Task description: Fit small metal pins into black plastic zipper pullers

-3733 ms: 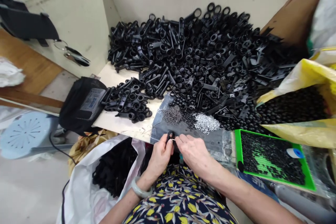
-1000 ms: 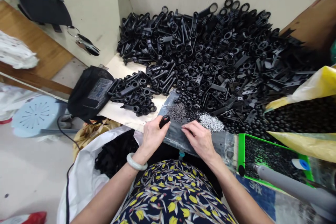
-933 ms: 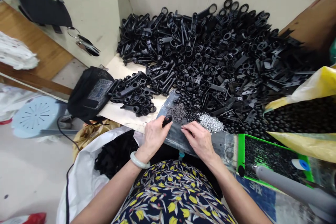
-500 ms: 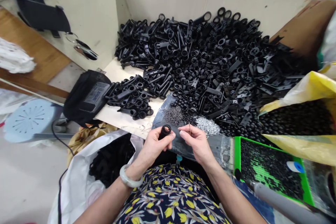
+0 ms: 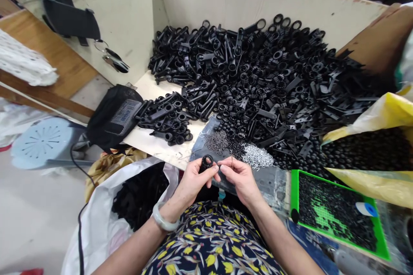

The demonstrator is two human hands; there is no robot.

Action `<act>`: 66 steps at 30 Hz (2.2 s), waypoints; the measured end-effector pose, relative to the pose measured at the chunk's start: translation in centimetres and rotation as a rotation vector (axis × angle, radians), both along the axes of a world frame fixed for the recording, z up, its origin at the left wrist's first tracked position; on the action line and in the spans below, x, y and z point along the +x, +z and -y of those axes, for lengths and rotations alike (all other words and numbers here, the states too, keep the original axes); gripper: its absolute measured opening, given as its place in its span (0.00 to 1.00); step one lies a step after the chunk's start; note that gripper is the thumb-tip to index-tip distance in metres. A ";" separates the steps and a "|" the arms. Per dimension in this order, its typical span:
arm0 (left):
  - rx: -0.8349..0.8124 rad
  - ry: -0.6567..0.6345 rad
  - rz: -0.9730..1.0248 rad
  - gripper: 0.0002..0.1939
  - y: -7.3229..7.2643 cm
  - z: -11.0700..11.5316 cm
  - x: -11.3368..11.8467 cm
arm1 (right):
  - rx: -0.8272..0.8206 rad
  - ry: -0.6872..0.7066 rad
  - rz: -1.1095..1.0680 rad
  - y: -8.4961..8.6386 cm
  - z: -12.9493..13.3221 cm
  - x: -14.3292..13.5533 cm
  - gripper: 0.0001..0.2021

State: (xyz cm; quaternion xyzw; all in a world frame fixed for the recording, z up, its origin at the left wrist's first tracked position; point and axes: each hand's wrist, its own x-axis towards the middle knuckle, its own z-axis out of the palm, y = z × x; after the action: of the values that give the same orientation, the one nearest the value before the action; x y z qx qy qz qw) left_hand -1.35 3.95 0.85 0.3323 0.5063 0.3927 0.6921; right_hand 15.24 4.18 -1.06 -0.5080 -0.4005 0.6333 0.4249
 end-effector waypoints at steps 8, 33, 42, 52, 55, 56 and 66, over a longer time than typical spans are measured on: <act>0.059 -0.011 -0.185 0.12 -0.5 0.1 -0.8 | 0.264 0.098 0.346 -0.3 -0.2 1.4 0.10; 0.075 -0.037 -0.323 0.13 -1.1 -0.2 -1.5 | 0.579 0.179 0.961 -1.7 0.1 2.6 0.09; 0.022 -0.083 -0.180 0.14 -0.1 -0.3 -1.1 | 0.704 0.316 0.665 1.4 -1.3 1.9 0.07; -0.024 -0.105 -0.106 0.13 -0.3 0.0 -1.4 | 0.758 0.459 0.655 1.1 -1.4 2.6 0.09; -0.057 -0.096 -0.079 0.14 -0.4 0.1 -1.2 | 0.736 0.423 0.616 1.0 -1.2 2.6 0.08; -0.063 -0.091 -0.074 0.14 -0.4 0.0 -1.1 | 0.727 0.402 0.606 1.0 -1.2 2.5 0.08; -0.032 -0.080 -0.075 0.14 -0.2 0.0 -0.7 | 0.666 0.314 0.560 0.5 -0.7 2.3 0.08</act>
State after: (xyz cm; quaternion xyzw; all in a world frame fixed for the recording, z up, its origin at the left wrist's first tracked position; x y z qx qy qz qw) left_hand -2.06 4.00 0.61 0.3556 0.5245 0.3440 0.6929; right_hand 17.51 4.92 -0.52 -0.4286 -0.7535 0.3653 0.3393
